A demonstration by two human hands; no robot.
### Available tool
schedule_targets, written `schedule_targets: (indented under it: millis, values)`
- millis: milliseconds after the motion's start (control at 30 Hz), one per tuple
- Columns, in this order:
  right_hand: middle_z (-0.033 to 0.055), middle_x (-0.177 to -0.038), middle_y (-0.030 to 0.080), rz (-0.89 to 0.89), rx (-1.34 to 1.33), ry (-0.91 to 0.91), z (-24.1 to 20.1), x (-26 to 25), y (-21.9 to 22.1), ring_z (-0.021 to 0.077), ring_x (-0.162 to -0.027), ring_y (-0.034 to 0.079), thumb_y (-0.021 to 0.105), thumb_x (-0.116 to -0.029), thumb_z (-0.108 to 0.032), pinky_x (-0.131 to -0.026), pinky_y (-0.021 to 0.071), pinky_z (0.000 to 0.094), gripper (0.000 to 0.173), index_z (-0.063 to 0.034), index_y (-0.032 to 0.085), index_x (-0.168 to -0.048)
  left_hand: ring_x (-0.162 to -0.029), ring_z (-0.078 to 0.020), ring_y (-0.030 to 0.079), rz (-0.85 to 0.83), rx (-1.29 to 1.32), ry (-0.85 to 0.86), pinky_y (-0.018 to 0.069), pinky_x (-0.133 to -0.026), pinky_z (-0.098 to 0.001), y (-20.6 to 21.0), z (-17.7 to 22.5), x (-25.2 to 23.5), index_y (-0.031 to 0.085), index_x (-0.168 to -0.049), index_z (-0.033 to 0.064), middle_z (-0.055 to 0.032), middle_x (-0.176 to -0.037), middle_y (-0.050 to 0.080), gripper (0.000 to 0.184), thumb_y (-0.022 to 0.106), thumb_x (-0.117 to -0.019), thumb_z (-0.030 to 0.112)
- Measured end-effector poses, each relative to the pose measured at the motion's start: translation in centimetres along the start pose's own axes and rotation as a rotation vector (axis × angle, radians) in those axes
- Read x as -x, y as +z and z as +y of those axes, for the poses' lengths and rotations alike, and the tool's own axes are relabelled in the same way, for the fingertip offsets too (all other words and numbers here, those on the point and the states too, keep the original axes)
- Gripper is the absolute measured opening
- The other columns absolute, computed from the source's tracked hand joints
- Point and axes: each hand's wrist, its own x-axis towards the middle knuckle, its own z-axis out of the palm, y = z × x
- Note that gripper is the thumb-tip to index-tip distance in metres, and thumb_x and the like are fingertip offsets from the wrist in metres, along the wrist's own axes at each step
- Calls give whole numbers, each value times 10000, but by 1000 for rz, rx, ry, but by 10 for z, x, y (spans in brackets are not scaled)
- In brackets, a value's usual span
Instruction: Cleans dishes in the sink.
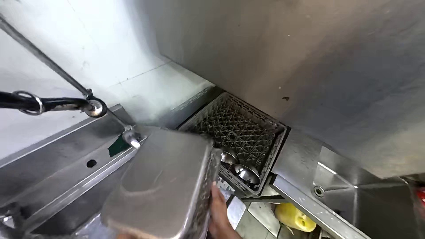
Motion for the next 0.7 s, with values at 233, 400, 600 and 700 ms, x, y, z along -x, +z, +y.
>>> schedule_targets:
  millis: [233, 400, 600, 700]
  values:
    - [116, -1047, 664, 136, 81, -151, -91, -102, -14, 191, -926, 649, 377, -1116, -351, -793, 563, 408, 404, -46, 583, -1282, -1009, -186, 657, -272, 232, 54, 571, -867, -419, 180, 20, -14, 482, -1350, 91, -80, -1123, 643, 459, 322, -1108, 446]
    - [113, -1111, 651, 181, 0, -291, -144, -194, -32, 198, -979, 642, 383, -1113, -324, -835, 559, 427, 375, -52, 549, -1312, -1250, -266, 562, -422, -36, 130, 502, -980, -458, 234, 30, -25, 431, -1481, 126, -114, -1437, 518, 435, 483, -1091, 311]
    - [205, -1315, 573, 320, -55, -339, -167, -318, -41, 280, -1166, 583, 322, -1121, -374, -982, 506, 486, 503, 19, 482, -1390, -1050, -248, 662, -233, -171, 340, 560, -841, -431, 164, 19, -74, 434, -1453, 86, -127, -1258, 631, 370, 405, -1099, 190]
    - [269, -1338, 566, 416, 51, -279, -158, -351, -46, 361, -1204, 578, 345, -1110, -444, -992, 485, 566, 592, 59, 510, -1376, -1006, -239, 662, -128, -203, 346, 561, -788, -404, 119, 5, -93, 442, -1430, 50, -132, -1202, 641, 379, 429, -1073, 175]
